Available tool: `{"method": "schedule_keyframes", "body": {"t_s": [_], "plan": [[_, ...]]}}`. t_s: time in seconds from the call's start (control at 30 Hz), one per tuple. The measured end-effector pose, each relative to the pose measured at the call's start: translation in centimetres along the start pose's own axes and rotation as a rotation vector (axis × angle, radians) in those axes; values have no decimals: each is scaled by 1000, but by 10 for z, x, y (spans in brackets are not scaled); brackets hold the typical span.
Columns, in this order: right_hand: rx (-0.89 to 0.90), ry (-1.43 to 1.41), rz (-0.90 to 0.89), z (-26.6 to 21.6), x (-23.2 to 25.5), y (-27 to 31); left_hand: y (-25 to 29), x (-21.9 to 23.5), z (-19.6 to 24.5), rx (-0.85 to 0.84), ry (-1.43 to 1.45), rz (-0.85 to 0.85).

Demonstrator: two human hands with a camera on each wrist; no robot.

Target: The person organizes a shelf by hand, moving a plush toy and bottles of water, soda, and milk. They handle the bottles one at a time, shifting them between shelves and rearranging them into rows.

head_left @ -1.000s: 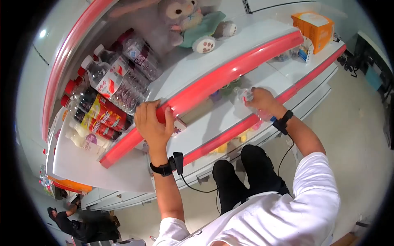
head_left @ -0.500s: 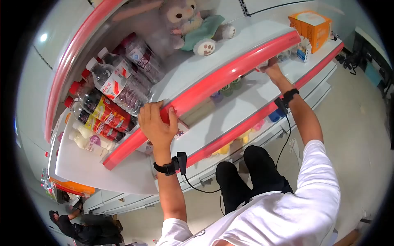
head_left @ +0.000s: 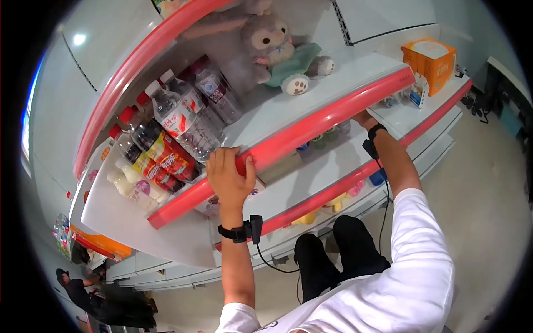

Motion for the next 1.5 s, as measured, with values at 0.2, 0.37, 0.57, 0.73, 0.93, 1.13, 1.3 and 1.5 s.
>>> {"method": "schedule_keyframes", "body": {"t_s": [0.2, 0.37, 0.57, 0.73, 0.93, 1.13, 1.3, 1.5], "plan": [[17, 258, -32, 5, 10, 0, 0, 0, -3, -12, 6, 5], [33, 683, -136, 29, 23, -14, 3, 3, -5, 10, 35, 35], [132, 1304, -407, 64, 48, -15, 5, 5, -11, 52, 121, 30], [-574, 564, -1272, -145, -75, 112, 8, 7, -14, 41, 179, 172], [547, 669, -1243, -427, -219, 169, 12, 10, -15, 34, 194, 237], [688, 530, -531, -468, -292, 68, 12, 14, -16, 35, 243, 252], [991, 683, -415, -432, -340, 3, 12, 16, -14, 51, 254, 224], [801, 648, -433, -423, -330, 5, 13, 17, -12, 53, 239, 303]]}}
Point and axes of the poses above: each hand's wrist, its own y-axis away from the middle knuckle, its own x-axis out of the back of the hand, z = x × y, the point moved 5 cm from there along -y, towards the middle knuckle, and after that the axes turned 9 degrees about -z, right-handed, at the moved point
